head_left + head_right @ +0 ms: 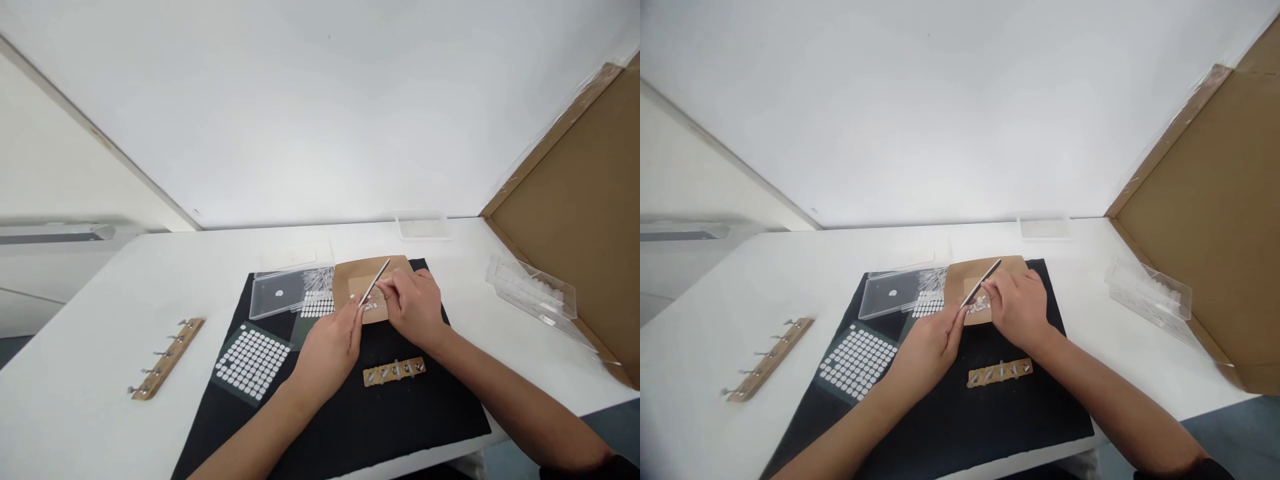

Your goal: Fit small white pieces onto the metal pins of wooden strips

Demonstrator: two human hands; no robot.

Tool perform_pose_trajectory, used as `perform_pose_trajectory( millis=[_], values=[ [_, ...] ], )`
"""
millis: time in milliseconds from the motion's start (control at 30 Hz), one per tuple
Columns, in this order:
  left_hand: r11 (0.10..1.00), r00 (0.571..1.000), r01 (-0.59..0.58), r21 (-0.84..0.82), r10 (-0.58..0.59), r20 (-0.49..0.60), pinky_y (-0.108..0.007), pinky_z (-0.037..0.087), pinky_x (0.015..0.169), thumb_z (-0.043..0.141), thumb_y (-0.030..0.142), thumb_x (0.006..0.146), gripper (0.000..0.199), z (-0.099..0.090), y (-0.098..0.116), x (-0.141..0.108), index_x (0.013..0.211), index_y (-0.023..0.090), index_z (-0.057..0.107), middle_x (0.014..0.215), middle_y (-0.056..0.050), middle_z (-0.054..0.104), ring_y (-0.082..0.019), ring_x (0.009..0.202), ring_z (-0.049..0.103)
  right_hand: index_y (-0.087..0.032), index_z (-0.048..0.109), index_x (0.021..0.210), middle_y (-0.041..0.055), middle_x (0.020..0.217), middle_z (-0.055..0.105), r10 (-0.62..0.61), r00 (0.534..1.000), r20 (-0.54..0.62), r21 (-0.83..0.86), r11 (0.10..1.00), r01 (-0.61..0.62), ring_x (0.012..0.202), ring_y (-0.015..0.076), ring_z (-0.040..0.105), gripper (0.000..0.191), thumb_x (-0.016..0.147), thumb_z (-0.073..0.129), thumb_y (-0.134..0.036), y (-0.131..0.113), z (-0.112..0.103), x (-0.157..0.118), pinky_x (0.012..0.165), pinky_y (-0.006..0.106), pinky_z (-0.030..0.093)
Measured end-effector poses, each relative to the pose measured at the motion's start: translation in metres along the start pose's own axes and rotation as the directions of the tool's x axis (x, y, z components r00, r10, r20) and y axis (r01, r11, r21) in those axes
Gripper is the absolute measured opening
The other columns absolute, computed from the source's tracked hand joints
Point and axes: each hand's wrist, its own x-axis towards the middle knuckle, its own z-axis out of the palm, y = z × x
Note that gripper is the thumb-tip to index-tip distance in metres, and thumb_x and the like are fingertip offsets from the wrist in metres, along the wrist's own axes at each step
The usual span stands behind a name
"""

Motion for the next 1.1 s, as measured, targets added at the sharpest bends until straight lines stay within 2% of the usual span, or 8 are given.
perform_pose_trajectory(
  millis=[100, 233, 567, 667, 800, 900, 967, 1100],
  values=[
    [1.0, 1.0, -0.013, -0.017, 0.013, -0.014, -0.033, 0.06, 0.073, 0.035, 0.03, 0.114, 0.038, 0.001, 0.0, 0.0, 0.127, 0.016, 0.069, 0.101, -0.012, 0.082, -0.025, 0.082, 0.079, -0.022, 0.058, 0.082, -0.0027, 0.066, 0.068, -0.031, 0.999, 0.039, 0.034, 0.999, 0.029, 0.057, 0.0144, 0.057, 0.028, 0.109, 0.054, -0.024, -0.002, -0.002, 0.0, 0.071, 0.033, 0.034],
    [0.999, 1.0, -0.014, -0.046, 0.014, -0.011, -0.035, 0.061, 0.077, 0.035, 0.03, 0.114, 0.039, 0.0, 0.0, 0.001, 0.131, 0.017, 0.068, 0.105, -0.012, 0.082, -0.026, 0.086, 0.08, -0.022, 0.058, 0.081, -0.0029, 0.064, 0.067, 0.028, 0.999, 0.015, -0.009, 1.0, -0.028, 0.057, 0.0141, 0.057, 0.031, 0.111, 0.054, -0.028, -0.002, -0.003, 0.001, 0.071, 0.033, 0.033],
    [0.995, 0.999, -0.005, -0.098, 0.0, -0.049, -0.034, 0.062, 0.082, 0.038, 0.032, 0.113, 0.038, -0.002, -0.003, 0.005, 0.127, 0.019, 0.071, 0.103, -0.011, 0.082, -0.026, 0.091, 0.08, -0.022, 0.063, 0.085, -0.0014, 0.071, 0.073, -0.109, 0.992, 0.068, 0.08, 0.991, 0.104, 0.061, 0.0132, 0.062, 0.033, 0.114, 0.052, -0.031, 0.002, -0.005, 0.0, 0.072, 0.033, 0.035],
    [0.992, 0.995, 0.027, -0.122, -0.039, -0.096, -0.036, 0.062, 0.084, 0.038, 0.035, 0.112, 0.04, -0.002, -0.007, 0.007, 0.128, 0.018, 0.071, 0.11, -0.012, 0.082, -0.027, 0.094, 0.08, -0.022, 0.064, 0.083, -0.0017, 0.07, 0.075, -0.158, 0.987, 0.028, 0.047, 0.987, 0.156, 0.058, 0.0127, 0.064, 0.034, 0.114, 0.055, -0.034, 0.003, -0.009, -0.002, 0.069, 0.034, 0.036],
    [0.972, 0.989, 0.086, -0.22, -0.111, -0.102, -0.036, 0.06, 0.083, 0.037, 0.041, 0.111, 0.044, -0.007, -0.01, 0.009, 0.125, 0.017, 0.072, 0.102, -0.011, 0.08, -0.027, 0.094, 0.078, -0.024, 0.064, 0.086, -0.0021, 0.079, 0.081, -0.177, 0.982, -0.062, 0.019, 0.984, 0.179, 0.064, 0.0127, 0.07, 0.024, 0.109, 0.065, -0.03, 0.004, -0.016, -0.004, 0.069, 0.034, 0.038],
    [0.923, 0.993, 0.096, -0.374, -0.116, -0.032, -0.033, 0.057, 0.082, 0.039, 0.044, 0.112, 0.044, -0.009, -0.006, 0.008, 0.124, 0.018, 0.072, 0.091, -0.007, 0.075, -0.023, 0.089, 0.074, -0.024, 0.063, 0.09, -0.0025, 0.084, 0.082, -0.224, 0.968, -0.111, 0.031, 0.973, 0.229, 0.069, 0.0124, 0.074, 0.018, 0.107, 0.068, -0.025, 0.004, -0.021, -0.006, 0.07, 0.034, 0.039],
    [0.858, 0.991, 0.13, -0.497, -0.13, 0.037, -0.03, 0.054, 0.073, 0.039, 0.049, 0.112, 0.047, -0.008, -0.003, 0.005, 0.122, 0.017, 0.072, 0.077, -0.003, 0.066, -0.019, 0.075, 0.066, -0.024, 0.062, 0.088, -0.0026, 0.084, 0.082, -0.29, 0.952, -0.102, -0.004, 0.957, 0.291, 0.07, 0.0124, 0.073, 0.02, 0.106, 0.069, -0.021, 0.002, -0.025, -0.008, 0.071, 0.034, 0.04],
    [0.618, 0.975, 0.221, -0.754, -0.144, 0.167, -0.025, 0.042, 0.053, 0.042, 0.063, 0.109, 0.056, -0.004, 0.004, 0.001, 0.119, 0.014, 0.067, 0.067, 0.005, 0.047, -0.011, 0.055, 0.044, -0.025, 0.063, 0.083, -0.0048, 0.087, 0.081, -0.456, 0.889, -0.047, -0.113, 0.887, 0.448, 0.073, 0.0111, 0.072, 0.023, 0.104, 0.072, -0.021, -0.003, -0.035, -0.01, 0.072, 0.034, 0.041]
  ],
)
